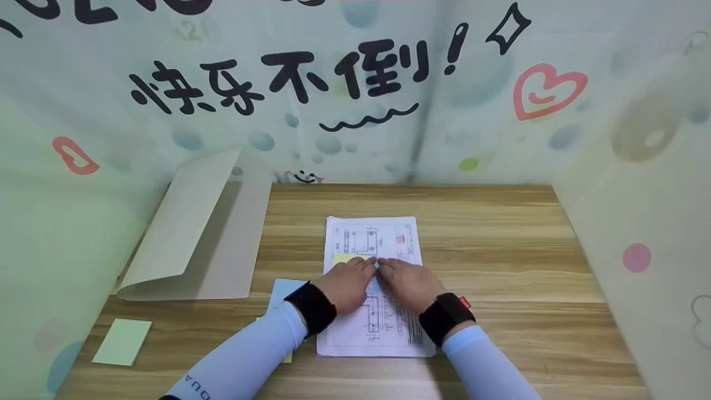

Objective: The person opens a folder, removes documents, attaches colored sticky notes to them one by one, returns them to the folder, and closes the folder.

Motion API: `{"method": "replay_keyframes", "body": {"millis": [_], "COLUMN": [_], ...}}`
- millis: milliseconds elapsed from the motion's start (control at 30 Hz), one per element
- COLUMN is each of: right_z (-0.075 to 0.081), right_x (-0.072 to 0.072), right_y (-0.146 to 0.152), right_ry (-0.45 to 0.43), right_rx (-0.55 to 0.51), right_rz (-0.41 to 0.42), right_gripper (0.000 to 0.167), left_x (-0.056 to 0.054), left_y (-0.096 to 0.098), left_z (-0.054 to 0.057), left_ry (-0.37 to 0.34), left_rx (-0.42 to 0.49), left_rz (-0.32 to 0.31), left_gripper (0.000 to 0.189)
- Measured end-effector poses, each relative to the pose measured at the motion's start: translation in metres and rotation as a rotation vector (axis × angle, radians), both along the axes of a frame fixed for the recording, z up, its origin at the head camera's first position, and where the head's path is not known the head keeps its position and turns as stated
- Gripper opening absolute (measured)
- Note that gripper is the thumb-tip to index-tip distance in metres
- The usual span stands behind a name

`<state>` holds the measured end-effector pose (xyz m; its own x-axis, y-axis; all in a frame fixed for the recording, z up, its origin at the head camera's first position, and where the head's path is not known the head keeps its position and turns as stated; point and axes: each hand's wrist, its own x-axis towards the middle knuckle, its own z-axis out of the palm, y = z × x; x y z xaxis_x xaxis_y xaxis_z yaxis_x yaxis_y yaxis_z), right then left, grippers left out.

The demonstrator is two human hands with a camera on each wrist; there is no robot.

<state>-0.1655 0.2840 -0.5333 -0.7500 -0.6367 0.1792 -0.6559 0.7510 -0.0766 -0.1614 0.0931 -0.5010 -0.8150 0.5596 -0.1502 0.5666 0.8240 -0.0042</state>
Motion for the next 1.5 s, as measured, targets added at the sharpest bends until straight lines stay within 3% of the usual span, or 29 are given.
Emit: {"method": "replay_keyframes", "body": {"millis": [233,500,700,867,1067,1200,1367,1500], "right_z": [-0.001,-0.007,-0.006,0.002,0.008,0.011,0.017,0.022], "right_x": [0.003,0.006,0.015,0.040,0.070,0.076,0.078,0.079], "right_y": [0.016,0.040,0.049,0.044,0.024,0.015,0.018,0.023], "right_ry": [-0.060,-0.001,-0.018,-0.014,-0.220,-0.247,-0.227,-0.249], "right_rx": [0.003,-0.056,-0.080,-0.060,-0.003,0.051,0.054,0.030], "right_rz": [-0.083,-0.118,-0.148,-0.081,0.062,0.080,0.083,0.068], "right_gripper": [0.037,0.039,0.044,0.054,0.074,0.075,0.067,0.059], "left_x": [-0.001,0.000,0.002,0.002,0.003,0.016,0.044,0.062], "left_y": [0.000,-0.003,-0.004,-0.006,-0.015,-0.024,-0.039,-0.048], "left_z": [-0.001,-0.001,-0.003,-0.006,-0.005,-0.001,0.001,0.002], "left_ry": [0.001,0.009,0.017,0.022,-0.018,-0.033,0.002,-0.073], "left_rx": [-0.019,-0.012,0.005,-0.007,0.014,0.035,0.036,0.056], "left_rz": [-0.009,-0.016,-0.021,-0.028,-0.016,-0.054,-0.181,-0.224], "left_gripper": [0.041,0.042,0.041,0.041,0.041,0.038,0.034,0.037]}}
